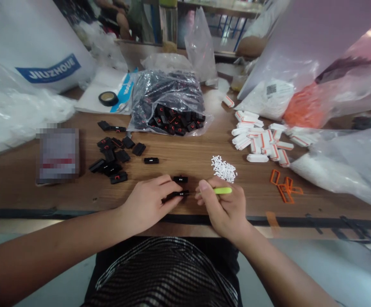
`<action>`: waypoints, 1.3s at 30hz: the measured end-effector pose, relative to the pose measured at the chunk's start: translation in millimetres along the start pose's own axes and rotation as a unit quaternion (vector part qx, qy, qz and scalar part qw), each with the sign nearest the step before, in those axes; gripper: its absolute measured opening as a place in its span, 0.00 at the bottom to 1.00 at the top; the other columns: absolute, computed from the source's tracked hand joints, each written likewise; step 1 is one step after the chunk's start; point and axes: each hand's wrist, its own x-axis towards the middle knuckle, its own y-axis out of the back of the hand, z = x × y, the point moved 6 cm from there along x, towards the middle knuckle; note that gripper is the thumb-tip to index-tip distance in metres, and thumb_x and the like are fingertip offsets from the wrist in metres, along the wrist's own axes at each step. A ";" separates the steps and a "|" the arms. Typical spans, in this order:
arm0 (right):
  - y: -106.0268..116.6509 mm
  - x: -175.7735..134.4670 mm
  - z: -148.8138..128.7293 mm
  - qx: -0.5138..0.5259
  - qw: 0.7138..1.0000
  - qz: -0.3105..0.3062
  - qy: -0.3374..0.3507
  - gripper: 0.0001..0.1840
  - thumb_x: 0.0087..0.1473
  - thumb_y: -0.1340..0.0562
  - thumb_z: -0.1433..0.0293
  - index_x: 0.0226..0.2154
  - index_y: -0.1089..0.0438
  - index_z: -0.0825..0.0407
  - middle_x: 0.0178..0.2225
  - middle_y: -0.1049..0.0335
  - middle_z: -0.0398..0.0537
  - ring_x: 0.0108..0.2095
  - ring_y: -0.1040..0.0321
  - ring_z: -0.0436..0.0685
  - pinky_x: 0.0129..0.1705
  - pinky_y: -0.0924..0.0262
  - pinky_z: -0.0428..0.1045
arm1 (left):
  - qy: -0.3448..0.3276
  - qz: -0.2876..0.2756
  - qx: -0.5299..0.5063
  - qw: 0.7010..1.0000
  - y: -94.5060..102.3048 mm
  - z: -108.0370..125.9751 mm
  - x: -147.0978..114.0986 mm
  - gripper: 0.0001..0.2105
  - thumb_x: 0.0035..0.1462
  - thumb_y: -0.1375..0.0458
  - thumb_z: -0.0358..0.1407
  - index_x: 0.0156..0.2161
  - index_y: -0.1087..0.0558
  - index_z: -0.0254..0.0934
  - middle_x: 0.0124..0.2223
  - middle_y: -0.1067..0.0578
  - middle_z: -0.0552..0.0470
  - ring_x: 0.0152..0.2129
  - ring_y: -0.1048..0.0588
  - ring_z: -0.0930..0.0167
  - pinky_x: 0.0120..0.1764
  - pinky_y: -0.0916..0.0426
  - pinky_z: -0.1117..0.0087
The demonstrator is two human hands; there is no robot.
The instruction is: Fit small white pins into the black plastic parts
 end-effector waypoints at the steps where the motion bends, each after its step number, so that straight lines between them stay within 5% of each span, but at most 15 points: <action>1: 1.7 0.8 -0.4 0.002 1.000 0.001 -0.003 0.11 0.61 0.38 0.70 0.27 0.25 0.51 0.24 0.26 0.43 0.21 0.29 0.50 0.24 0.33 0.46 | -0.008 0.000 0.019 1.000 0.9 2.4 -0.1 0.07 0.65 0.44 0.37 0.42 0.25 0.39 0.40 0.25 0.52 0.35 0.25 0.67 0.35 0.30 0.66; 6: 40.8 7.0 0.6 0.042 0.992 0.118 -0.031 0.14 0.61 0.39 0.68 0.24 0.25 0.49 0.23 0.27 0.45 0.21 0.32 0.51 0.22 0.38 0.48 | -0.064 0.032 0.116 0.991 19.6 7.5 6.8 0.06 0.63 0.42 0.35 0.38 0.24 0.38 0.47 0.25 0.49 0.46 0.30 0.60 0.46 0.34 0.55; 10: 89.9 1.3 -1.0 -0.059 0.961 0.265 -0.050 0.14 0.60 0.37 0.67 0.23 0.24 0.46 0.22 0.29 0.46 0.21 0.34 0.52 0.25 0.39 0.51 | -0.029 0.072 0.137 0.987 39.3 -14.6 16.5 0.03 0.60 0.40 0.34 0.38 0.26 0.36 0.53 0.26 0.46 0.52 0.33 0.57 0.54 0.40 0.51; 14: 127.3 -11.3 8.0 -0.106 0.934 0.325 -0.106 0.11 0.60 0.38 0.61 0.29 0.23 0.41 0.28 0.27 0.45 0.23 0.31 0.54 0.26 0.36 0.52 | -0.031 0.068 0.122 0.990 41.6 -26.6 20.9 0.03 0.58 0.39 0.33 0.35 0.29 0.37 0.51 0.25 0.49 0.53 0.33 0.59 0.56 0.41 0.53; 19: 151.8 -11.6 31.0 -0.295 0.929 0.214 -0.067 0.08 0.59 0.38 0.59 0.35 0.23 0.42 0.27 0.24 0.49 0.26 0.27 0.60 0.27 0.36 0.54 | 0.020 0.038 0.192 0.980 47.3 -37.1 20.7 0.03 0.56 0.41 0.34 0.34 0.30 0.37 0.37 0.24 0.49 0.38 0.27 0.61 0.47 0.35 0.56; 22: 142.3 -9.1 36.7 -0.478 0.872 0.094 0.049 0.11 0.61 0.40 0.61 0.40 0.24 0.46 0.34 0.22 0.51 0.31 0.25 0.63 0.30 0.36 0.55 | 0.051 0.029 0.252 0.966 61.8 -45.2 17.1 0.01 0.55 0.42 0.31 0.33 0.29 0.36 0.35 0.25 0.47 0.36 0.27 0.60 0.44 0.34 0.56; 26: 122.2 -9.5 40.1 -0.589 0.796 0.006 0.142 0.15 0.60 0.40 0.60 0.40 0.22 0.51 0.36 0.21 0.49 0.34 0.25 0.60 0.25 0.43 0.51 | 0.005 0.044 0.235 0.971 68.7 -34.8 21.0 0.08 0.56 0.41 0.32 0.42 0.25 0.36 0.46 0.24 0.45 0.45 0.28 0.58 0.51 0.36 0.53; 29: 109.5 -9.0 45.2 -0.614 0.773 -0.059 0.150 0.20 0.60 0.41 0.55 0.42 0.23 0.53 0.37 0.22 0.51 0.38 0.27 0.62 0.35 0.40 0.54 | -0.094 0.036 0.163 0.981 48.1 -11.1 36.4 0.16 0.63 0.43 0.36 0.55 0.28 0.38 0.59 0.29 0.47 0.55 0.32 0.60 0.57 0.38 0.55; 34: 112.3 -7.8 51.3 -0.614 0.770 -0.107 0.135 0.28 0.59 0.43 0.49 0.49 0.26 0.53 0.43 0.25 0.58 0.44 0.31 0.71 0.45 0.41 0.63 | -0.151 -0.020 0.173 0.973 8.3 -5.6 56.9 0.10 0.67 0.46 0.33 0.48 0.23 0.38 0.54 0.24 0.51 0.55 0.31 0.60 0.57 0.38 0.57; 36: 117.6 -2.4 45.8 -0.603 0.779 -0.099 0.137 0.25 0.60 0.43 0.51 0.47 0.25 0.52 0.42 0.25 0.58 0.44 0.32 0.72 0.44 0.41 0.64 | -0.145 -0.020 0.206 0.968 10.5 -19.5 53.2 0.11 0.66 0.47 0.28 0.48 0.24 0.36 0.51 0.22 0.50 0.49 0.27 0.63 0.56 0.37 0.58; 39: 112.3 18.9 24.3 -0.520 0.835 -0.079 0.162 0.16 0.63 0.43 0.61 0.44 0.25 0.51 0.43 0.25 0.58 0.42 0.31 0.68 0.44 0.38 0.62 | -0.127 0.002 0.241 0.962 29.6 -46.1 39.0 0.13 0.62 0.46 0.24 0.47 0.23 0.33 0.48 0.21 0.47 0.46 0.26 0.62 0.56 0.38 0.57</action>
